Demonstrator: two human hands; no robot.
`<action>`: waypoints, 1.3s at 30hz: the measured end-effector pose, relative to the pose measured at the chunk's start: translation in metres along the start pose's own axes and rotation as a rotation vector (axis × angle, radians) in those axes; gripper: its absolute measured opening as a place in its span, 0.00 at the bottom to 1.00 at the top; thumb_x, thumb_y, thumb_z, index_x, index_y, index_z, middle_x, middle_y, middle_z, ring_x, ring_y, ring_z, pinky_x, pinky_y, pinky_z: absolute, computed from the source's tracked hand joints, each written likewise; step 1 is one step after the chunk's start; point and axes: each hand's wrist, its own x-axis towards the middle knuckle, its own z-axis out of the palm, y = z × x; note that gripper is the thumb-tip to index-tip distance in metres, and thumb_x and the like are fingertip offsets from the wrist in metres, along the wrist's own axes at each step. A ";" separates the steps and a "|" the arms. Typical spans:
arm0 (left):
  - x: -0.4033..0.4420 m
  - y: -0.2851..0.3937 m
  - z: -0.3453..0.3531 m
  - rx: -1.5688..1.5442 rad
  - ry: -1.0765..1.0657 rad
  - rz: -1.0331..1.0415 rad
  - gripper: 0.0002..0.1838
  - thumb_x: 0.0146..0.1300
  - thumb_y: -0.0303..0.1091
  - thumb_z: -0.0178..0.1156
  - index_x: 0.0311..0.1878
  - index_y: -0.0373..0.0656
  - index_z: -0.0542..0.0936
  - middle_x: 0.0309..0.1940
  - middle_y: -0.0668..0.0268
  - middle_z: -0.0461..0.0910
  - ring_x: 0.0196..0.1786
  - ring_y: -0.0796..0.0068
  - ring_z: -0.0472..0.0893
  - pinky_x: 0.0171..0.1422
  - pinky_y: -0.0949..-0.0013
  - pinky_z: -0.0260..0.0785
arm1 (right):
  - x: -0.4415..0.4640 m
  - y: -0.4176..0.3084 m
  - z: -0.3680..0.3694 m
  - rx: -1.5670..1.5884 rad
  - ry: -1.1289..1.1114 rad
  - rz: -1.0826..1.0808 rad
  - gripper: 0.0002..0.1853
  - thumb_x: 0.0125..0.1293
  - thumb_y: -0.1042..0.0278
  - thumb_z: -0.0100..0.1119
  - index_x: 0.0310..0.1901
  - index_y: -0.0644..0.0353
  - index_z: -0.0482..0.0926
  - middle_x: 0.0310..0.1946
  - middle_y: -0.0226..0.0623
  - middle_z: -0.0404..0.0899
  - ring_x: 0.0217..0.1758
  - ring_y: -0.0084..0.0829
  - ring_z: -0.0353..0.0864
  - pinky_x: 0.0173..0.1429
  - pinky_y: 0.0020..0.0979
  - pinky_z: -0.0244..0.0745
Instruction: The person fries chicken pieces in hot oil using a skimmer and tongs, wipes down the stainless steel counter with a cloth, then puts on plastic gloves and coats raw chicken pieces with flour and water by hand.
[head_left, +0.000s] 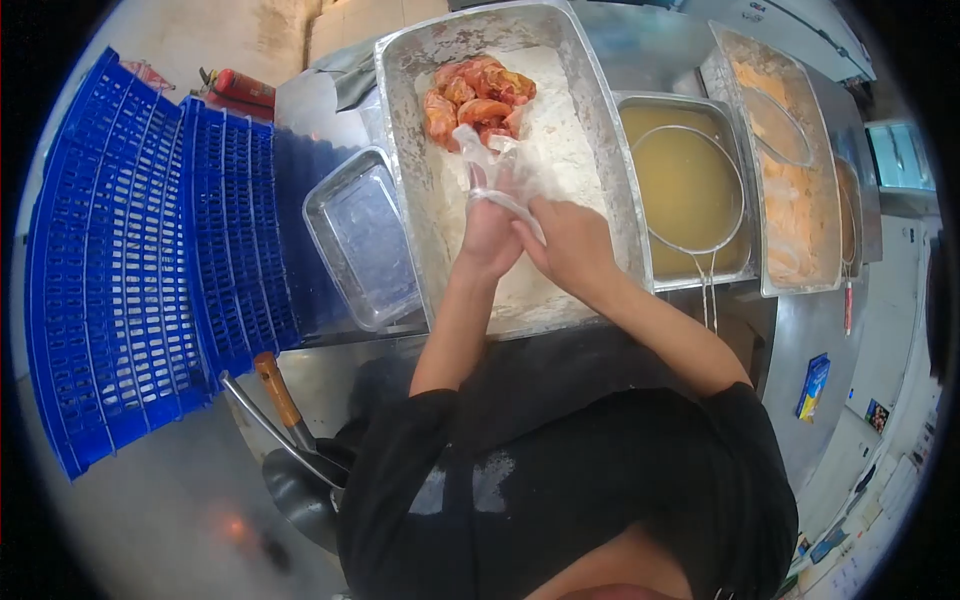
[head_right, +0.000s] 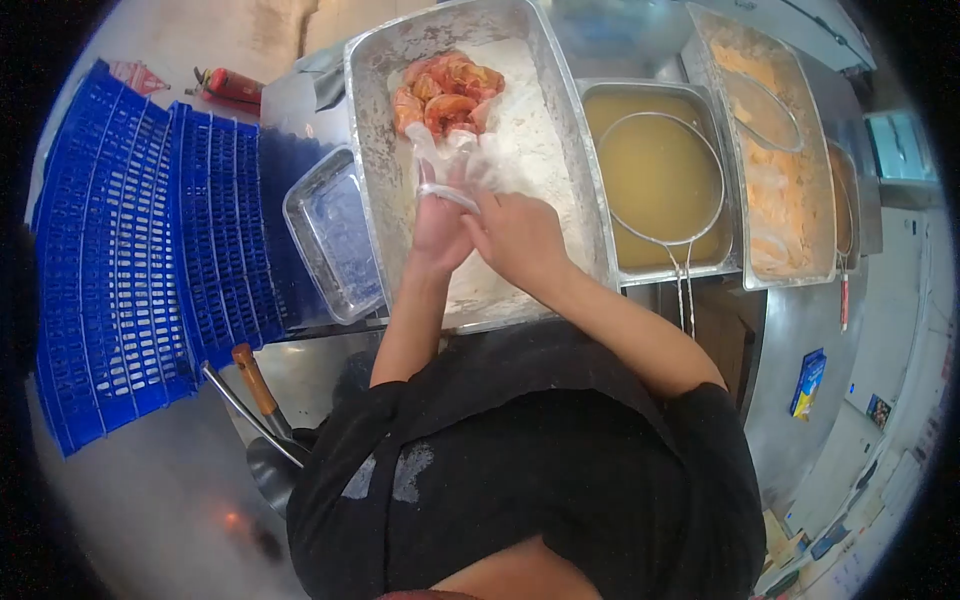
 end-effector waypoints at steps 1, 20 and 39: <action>0.001 -0.002 -0.001 0.002 0.001 -0.009 0.33 0.68 0.62 0.36 0.63 0.44 0.63 0.56 0.61 0.68 0.55 0.66 0.70 0.63 0.60 0.62 | 0.002 -0.001 0.000 0.002 0.001 0.009 0.09 0.58 0.63 0.56 0.31 0.59 0.72 0.22 0.43 0.76 0.28 0.45 0.78 0.30 0.44 0.70; 0.047 0.001 -0.042 0.278 0.153 0.205 0.48 0.58 0.73 0.41 0.72 0.49 0.48 0.70 0.65 0.50 0.67 0.58 0.55 0.65 0.51 0.53 | -0.016 -0.016 0.011 0.244 -0.172 -0.339 0.11 0.61 0.64 0.55 0.23 0.57 0.73 0.17 0.40 0.73 0.23 0.44 0.75 0.28 0.42 0.68; -0.003 0.033 -0.089 1.136 0.559 0.333 0.18 0.61 0.29 0.55 0.53 0.33 0.72 0.40 0.56 0.77 0.40 0.67 0.80 0.43 0.67 0.75 | -0.021 0.018 0.079 -0.147 -0.633 -0.185 0.08 0.53 0.72 0.54 0.36 0.61 0.74 0.23 0.42 0.78 0.31 0.44 0.80 0.35 0.43 0.75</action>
